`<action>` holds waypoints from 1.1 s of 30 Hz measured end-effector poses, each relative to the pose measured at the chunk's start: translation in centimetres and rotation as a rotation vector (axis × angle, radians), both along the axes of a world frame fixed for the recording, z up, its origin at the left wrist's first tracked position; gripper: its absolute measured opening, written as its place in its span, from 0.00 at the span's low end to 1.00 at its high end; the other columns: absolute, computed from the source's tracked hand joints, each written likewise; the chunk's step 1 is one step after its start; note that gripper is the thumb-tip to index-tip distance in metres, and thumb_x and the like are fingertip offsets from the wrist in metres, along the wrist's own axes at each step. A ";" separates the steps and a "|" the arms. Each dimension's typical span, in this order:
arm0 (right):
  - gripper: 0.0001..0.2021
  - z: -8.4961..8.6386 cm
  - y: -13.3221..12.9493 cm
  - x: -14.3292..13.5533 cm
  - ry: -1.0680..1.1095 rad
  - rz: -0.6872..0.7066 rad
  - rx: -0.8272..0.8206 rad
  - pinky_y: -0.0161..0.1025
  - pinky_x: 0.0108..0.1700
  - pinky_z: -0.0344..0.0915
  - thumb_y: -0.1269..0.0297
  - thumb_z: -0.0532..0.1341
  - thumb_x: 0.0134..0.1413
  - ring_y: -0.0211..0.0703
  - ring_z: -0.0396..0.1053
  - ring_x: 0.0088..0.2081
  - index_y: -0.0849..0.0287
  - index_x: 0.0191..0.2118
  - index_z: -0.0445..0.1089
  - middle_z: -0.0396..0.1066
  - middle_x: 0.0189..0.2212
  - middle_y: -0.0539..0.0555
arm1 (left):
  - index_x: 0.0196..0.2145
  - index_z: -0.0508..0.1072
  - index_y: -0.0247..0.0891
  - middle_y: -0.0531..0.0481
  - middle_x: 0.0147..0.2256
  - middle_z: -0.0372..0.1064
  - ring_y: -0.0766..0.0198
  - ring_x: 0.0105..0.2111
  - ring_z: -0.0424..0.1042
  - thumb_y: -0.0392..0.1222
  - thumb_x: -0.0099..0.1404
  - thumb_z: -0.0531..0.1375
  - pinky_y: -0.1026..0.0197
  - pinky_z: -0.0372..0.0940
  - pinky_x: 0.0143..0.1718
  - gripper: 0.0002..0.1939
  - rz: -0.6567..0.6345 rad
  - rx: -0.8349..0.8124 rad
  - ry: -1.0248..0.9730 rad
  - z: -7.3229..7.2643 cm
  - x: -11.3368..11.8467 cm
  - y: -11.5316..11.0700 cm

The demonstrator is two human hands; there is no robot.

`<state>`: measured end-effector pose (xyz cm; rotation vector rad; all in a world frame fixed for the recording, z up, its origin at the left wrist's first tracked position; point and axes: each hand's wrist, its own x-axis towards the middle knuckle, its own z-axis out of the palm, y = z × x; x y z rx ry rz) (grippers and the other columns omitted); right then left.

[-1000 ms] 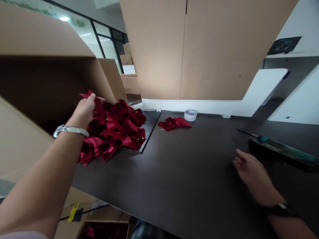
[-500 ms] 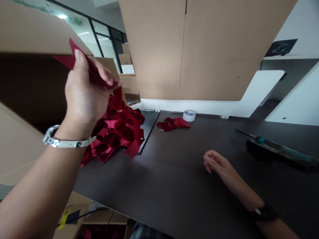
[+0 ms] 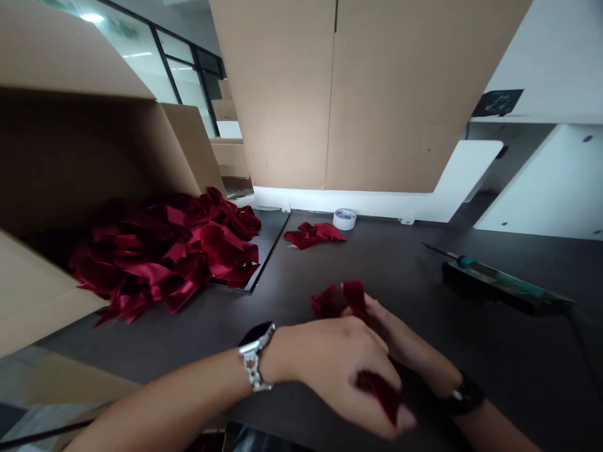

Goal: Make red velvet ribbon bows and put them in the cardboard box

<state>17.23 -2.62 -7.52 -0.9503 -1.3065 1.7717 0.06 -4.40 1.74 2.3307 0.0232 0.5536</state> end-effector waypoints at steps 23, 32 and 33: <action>0.13 1.2 -0.1 0.6 0.347 -0.236 0.073 0.30 0.35 0.61 0.61 0.73 0.40 0.33 0.64 0.31 0.56 0.30 0.70 0.68 0.28 0.46 | 0.39 0.67 0.38 0.47 0.37 0.69 0.59 0.40 0.66 0.46 0.65 0.58 0.57 0.61 0.42 0.09 1.055 0.077 -0.051 -3.9 -2.5 -0.5; 0.27 2.0 0.4 3.6 0.242 0.015 -0.061 0.36 0.28 0.63 0.33 0.61 0.41 0.38 0.68 0.24 0.56 0.28 0.69 0.71 0.24 0.51 | 0.33 0.72 0.37 0.49 0.28 0.70 0.63 0.27 0.69 0.64 0.61 0.54 0.63 0.65 0.29 0.25 0.568 -0.388 -0.176 -0.8 -4.1 0.3; 0.30 2.2 0.6 3.9 0.159 0.002 -0.050 0.35 0.26 0.61 0.30 0.56 0.43 0.37 0.66 0.21 0.57 0.25 0.67 0.69 0.21 0.51 | 0.30 0.73 0.38 0.48 0.26 0.70 0.64 0.25 0.68 0.70 0.59 0.52 0.63 0.64 0.25 0.31 0.525 -0.315 -0.157 -0.5 -4.5 0.3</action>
